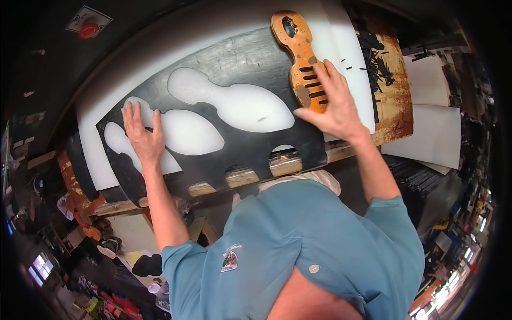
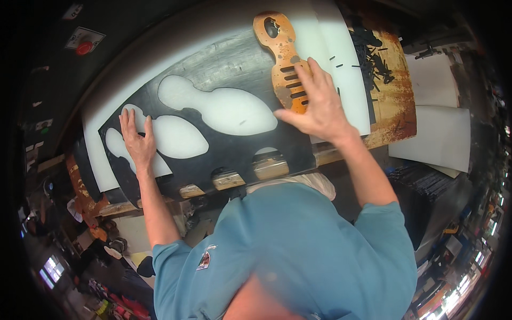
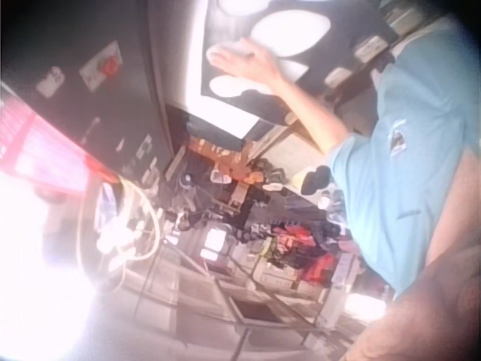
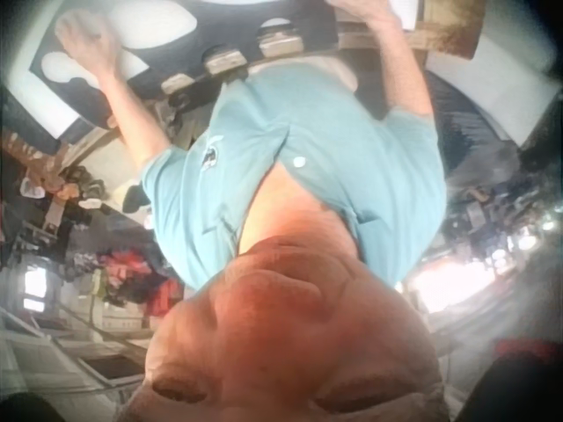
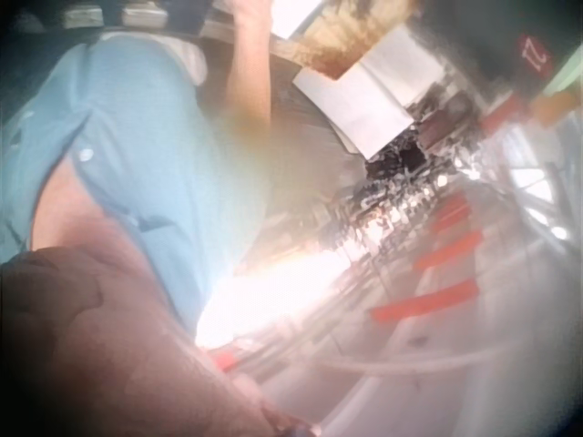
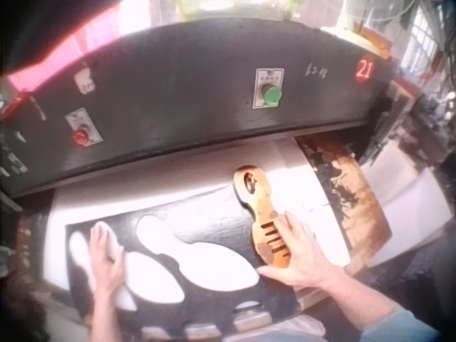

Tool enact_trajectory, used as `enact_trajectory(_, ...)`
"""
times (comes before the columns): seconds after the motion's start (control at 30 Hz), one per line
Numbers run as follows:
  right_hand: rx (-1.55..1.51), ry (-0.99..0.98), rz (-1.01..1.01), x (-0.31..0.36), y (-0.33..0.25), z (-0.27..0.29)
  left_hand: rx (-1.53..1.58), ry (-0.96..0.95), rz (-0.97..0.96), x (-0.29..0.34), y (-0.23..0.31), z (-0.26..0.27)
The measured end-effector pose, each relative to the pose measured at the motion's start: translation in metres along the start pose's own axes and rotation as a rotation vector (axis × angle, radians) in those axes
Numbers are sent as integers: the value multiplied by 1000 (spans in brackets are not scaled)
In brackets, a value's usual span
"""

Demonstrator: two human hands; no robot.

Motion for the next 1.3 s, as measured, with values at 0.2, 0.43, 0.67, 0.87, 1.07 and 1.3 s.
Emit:
enact_trajectory(0.2, -35, 18, -49, -10, 0, 4, -91, -39, -15, 1, -4, -4)
enact_trajectory(0.43, 13, 135, -66, 5, 48, 35, -130, -95, 49, 47, 2, 20)
enact_trajectory(0.67, 42, 199, 80, -11, 4, 34, -139, -103, 123, 82, 23, 36)
enact_trajectory(0.87, 163, 45, 267, -47, -95, -44, -89, -110, 186, 74, 6, 56)
enact_trajectory(1.07, 128, -15, 203, -12, -99, -50, -212, -79, 137, 66, -32, 64)
enact_trajectory(1.3, 138, 38, 115, 50, -123, -34, -38, -66, 99, 84, -22, 65)
Point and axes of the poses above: each hand's wrist, its own x-axis away from the middle knuckle, its own z-axis out of the back of the hand, y = z × x, the point moved 8 cm from there along -x, towards the middle knuckle, and after that the axes turned 8 degrees about x, right-handed, at the moved point
